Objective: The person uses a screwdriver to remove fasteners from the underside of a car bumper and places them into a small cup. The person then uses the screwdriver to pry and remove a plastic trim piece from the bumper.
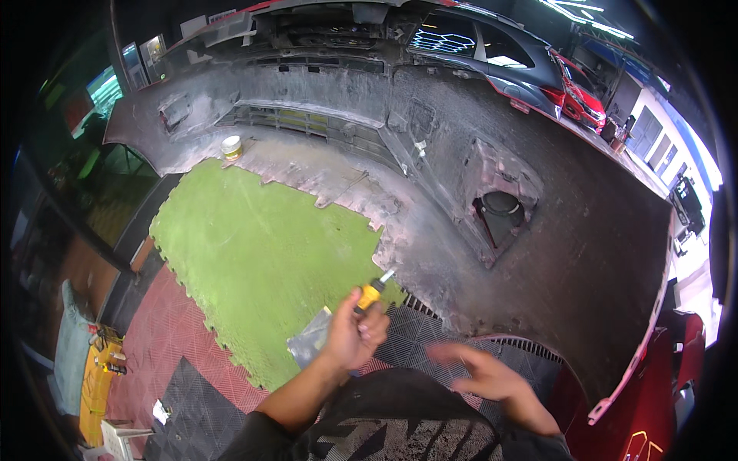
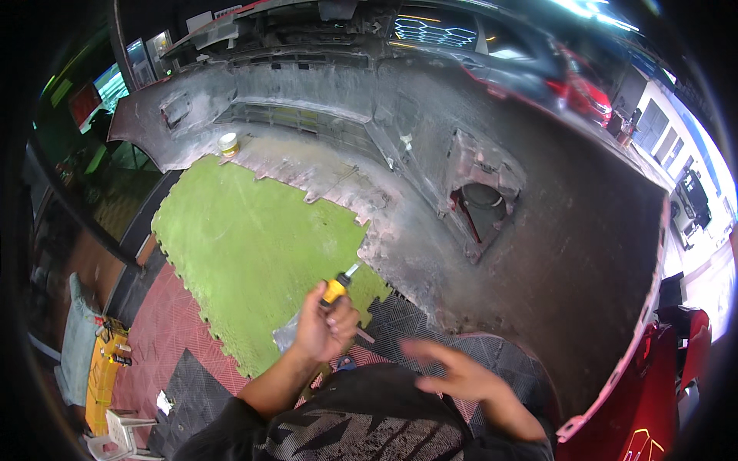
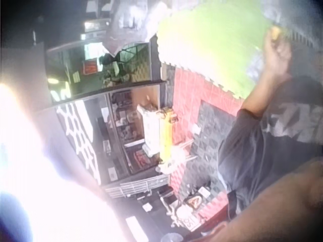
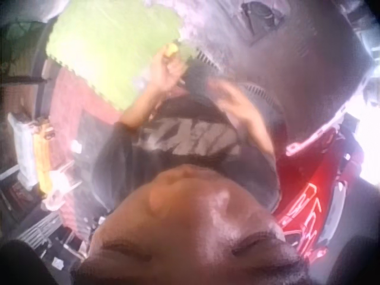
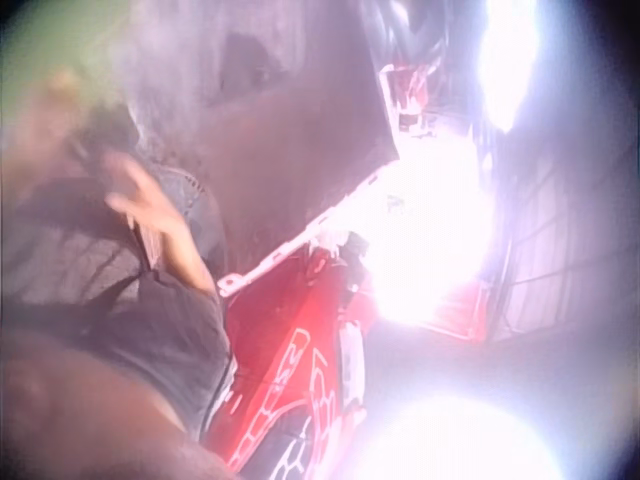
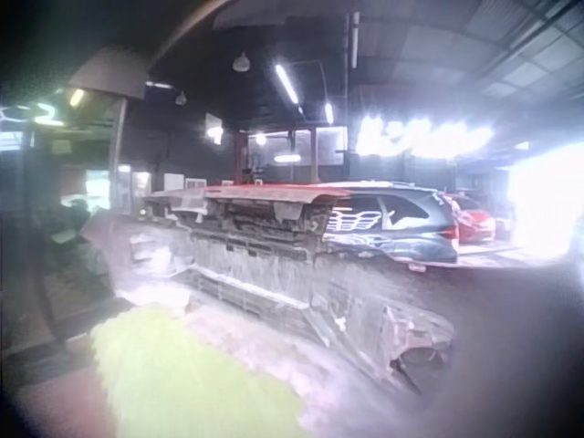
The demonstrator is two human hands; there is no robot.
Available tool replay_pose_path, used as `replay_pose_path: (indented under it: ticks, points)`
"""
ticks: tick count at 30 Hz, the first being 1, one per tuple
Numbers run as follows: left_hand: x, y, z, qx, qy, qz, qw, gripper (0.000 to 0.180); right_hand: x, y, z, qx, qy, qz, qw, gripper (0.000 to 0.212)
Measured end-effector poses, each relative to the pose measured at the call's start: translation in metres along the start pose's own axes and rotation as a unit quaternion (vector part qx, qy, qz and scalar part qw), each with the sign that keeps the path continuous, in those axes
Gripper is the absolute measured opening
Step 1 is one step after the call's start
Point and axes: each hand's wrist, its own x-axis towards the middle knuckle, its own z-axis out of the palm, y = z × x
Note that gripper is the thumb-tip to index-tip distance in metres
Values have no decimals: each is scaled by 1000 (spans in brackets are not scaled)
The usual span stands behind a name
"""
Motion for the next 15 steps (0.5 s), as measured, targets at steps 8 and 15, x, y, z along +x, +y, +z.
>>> replay_pose_path:
  ticks: [8,15]
  points:
    - [42,154,13,93,-46,351,931,26,-160,-13,-146,-82,525,78,844,63]
    - [90,175,71,164,-57,398,901,39,4,-169,-232,-70,413,-403,814,80]
